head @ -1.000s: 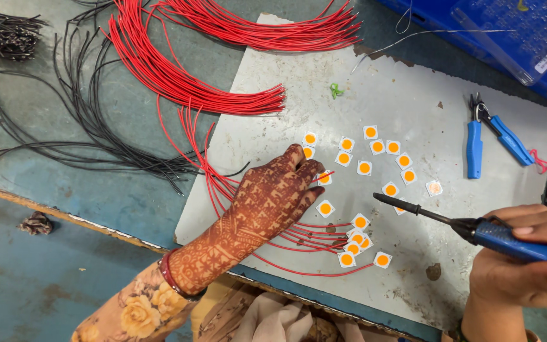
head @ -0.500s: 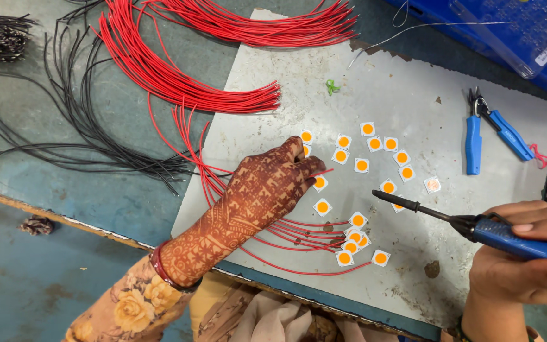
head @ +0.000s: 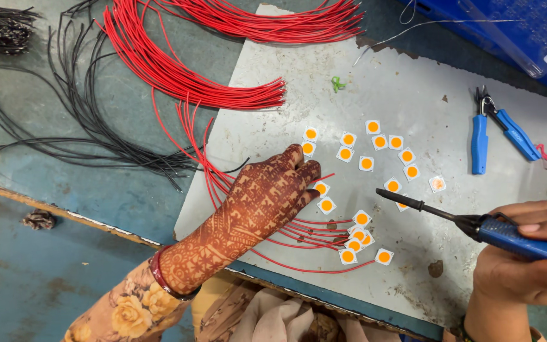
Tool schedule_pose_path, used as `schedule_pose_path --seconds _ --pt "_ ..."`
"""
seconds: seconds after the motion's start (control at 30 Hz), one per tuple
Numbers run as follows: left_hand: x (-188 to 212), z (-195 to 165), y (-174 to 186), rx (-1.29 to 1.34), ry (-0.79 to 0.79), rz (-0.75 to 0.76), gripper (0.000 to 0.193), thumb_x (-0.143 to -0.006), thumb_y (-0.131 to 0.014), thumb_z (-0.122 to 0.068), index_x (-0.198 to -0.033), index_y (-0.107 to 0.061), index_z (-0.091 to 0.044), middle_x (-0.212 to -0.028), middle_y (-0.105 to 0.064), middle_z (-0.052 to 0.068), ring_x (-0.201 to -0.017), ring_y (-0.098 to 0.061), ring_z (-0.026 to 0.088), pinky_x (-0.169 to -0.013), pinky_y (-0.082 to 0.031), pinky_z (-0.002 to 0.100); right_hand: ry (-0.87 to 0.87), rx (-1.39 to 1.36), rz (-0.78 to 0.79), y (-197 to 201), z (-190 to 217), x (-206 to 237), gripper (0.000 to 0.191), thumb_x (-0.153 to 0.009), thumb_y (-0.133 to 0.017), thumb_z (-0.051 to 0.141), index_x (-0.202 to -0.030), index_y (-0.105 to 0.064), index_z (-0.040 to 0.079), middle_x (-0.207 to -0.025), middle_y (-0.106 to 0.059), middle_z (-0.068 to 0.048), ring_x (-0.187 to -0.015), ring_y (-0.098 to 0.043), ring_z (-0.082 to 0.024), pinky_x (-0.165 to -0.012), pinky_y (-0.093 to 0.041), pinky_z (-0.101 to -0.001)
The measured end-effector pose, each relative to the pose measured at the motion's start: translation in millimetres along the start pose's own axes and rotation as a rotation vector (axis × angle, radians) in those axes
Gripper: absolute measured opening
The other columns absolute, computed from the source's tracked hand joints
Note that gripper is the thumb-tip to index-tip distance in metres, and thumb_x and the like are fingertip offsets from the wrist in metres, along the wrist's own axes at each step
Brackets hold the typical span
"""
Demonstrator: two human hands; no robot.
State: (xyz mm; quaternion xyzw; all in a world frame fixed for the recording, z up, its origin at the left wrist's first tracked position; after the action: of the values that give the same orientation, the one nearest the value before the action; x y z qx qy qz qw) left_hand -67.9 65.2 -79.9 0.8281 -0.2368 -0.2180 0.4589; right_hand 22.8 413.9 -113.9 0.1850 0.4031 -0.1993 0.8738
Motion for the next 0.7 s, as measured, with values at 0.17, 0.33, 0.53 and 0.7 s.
schedule_pose_path --seconds 0.17,0.33,0.53,0.7 --pt "0 -4 -1 0.025 -0.014 0.007 0.026 -0.091 -0.071 -0.028 -0.112 -0.067 -0.014 -0.104 -0.059 0.009 -0.081 -0.069 0.028 -0.063 -0.055 0.043 -0.013 -0.016 0.015 3 -2 -1 0.071 -0.115 -0.035 0.065 -0.097 -0.041 -0.003 -0.079 -0.043 -0.011 -0.058 -0.056 -0.029 -0.059 -0.055 -0.0355" --pt "7 3 9 0.08 -0.015 -0.048 0.043 -0.086 -0.075 -0.03 -0.124 -0.063 -0.013 -0.11 -0.06 0.013 -0.093 -0.068 0.031 -0.069 -0.054 0.045 -0.025 0.007 0.009 2 -2 -1 0.072 -0.114 -0.035 0.066 -0.094 -0.04 -0.003 -0.077 -0.042 -0.011 -0.058 -0.057 -0.03 -0.062 -0.054 -0.0367" --pt "19 14 8 0.279 -0.047 -0.082 0.06 -0.085 -0.076 -0.023 -0.139 -0.056 -0.009 -0.114 -0.063 0.013 -0.104 -0.065 0.031 -0.091 -0.05 0.044 -0.045 -0.026 -0.001 1 -1 1 0.072 -0.115 -0.036 0.066 -0.095 -0.039 -0.003 -0.079 -0.042 -0.012 -0.057 -0.053 -0.028 -0.06 -0.054 -0.0361" --pt "28 19 3 0.264 -0.049 -0.142 0.036 -0.098 -0.069 -0.014 -0.133 -0.062 -0.014 -0.111 -0.062 0.009 -0.105 -0.064 0.028 -0.093 -0.051 0.041 -0.004 0.006 -0.017 2 -7 0 0.068 -0.113 -0.035 0.063 -0.098 -0.039 -0.002 -0.076 -0.04 -0.012 -0.055 -0.052 -0.028 -0.058 -0.052 -0.0381"
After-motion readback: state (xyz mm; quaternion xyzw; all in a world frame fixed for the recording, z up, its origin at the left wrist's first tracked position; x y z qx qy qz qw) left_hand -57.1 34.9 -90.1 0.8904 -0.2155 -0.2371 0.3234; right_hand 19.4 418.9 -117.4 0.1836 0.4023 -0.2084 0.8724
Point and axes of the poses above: each hand's wrist, its own x-axis away from the middle knuckle, its own y-axis out of the back of the hand, z = x × y, the point moved 2 cm from there along -x, towards the middle knuckle
